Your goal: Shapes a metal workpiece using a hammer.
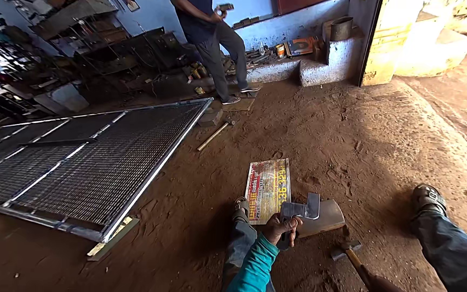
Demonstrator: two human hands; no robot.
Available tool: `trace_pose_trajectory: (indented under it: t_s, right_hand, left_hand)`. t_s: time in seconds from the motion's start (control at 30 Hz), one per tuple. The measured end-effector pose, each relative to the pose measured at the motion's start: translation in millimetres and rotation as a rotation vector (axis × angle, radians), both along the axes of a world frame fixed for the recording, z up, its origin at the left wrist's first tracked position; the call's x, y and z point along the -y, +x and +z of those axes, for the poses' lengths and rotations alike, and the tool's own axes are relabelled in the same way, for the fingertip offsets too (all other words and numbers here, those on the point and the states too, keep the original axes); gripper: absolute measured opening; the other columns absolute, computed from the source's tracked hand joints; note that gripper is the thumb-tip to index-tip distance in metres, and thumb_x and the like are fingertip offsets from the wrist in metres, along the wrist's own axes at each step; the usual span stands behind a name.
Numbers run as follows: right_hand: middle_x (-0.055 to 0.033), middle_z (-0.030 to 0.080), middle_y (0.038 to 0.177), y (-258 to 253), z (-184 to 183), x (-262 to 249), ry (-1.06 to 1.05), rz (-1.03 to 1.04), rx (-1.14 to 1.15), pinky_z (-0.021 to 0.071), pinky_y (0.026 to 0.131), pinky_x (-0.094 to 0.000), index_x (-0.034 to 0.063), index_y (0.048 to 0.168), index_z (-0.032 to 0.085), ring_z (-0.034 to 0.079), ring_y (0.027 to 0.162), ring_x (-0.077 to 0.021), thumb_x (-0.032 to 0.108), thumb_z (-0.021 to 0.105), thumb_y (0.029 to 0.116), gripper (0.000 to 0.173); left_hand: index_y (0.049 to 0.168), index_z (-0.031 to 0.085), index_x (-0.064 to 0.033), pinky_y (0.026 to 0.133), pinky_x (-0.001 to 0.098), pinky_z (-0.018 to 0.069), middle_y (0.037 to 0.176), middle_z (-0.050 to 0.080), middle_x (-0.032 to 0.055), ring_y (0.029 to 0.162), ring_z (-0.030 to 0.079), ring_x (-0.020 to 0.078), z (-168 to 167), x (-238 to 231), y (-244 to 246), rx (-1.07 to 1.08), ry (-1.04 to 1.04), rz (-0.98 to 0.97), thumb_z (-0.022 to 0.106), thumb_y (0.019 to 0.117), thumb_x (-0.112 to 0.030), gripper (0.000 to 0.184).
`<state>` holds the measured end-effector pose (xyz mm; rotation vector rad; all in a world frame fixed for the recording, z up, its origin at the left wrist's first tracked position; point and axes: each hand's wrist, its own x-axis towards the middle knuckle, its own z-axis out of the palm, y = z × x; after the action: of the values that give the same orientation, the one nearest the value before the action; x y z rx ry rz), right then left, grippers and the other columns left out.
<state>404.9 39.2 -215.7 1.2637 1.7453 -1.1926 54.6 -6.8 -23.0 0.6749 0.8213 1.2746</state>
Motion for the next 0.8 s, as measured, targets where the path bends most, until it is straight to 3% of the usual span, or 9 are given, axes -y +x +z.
trace_pose_trajectory:
  t_s: [0.17,0.8]
  right_hand:
    - [-0.0313,0.062,0.129,-2.9,-1.3,-3.1,-0.018,-0.009,0.018,0.0486,0.098,-0.0646,0.0120,0.165,0.008,0.063,0.118,-0.0478,0.027,0.075,0.0894,0.102]
    - [-0.0304,0.062,0.130,-7.4,5.1,-7.7,-0.025,0.011,0.055,0.0483,0.099,-0.0638,0.0129,0.165,0.003,0.062,0.120,-0.0465,0.028,0.074,0.0888,0.106]
  left_hand:
    - [0.094,0.075,-0.0031,0.047,0.0263,0.0581,0.061,0.066,0.0003,0.047,0.064,0.0097,5.3,-0.3,1.3,-0.018,-0.057,0.027,0.091,0.0753,-0.034,0.039]
    - [0.094,0.077,-0.0036,0.047,0.0260,0.0587,0.063,0.068,0.0008,0.048,0.065,0.0094,4.9,-4.7,-0.8,0.013,-0.035,-0.038,0.091,0.0759,-0.033,0.038]
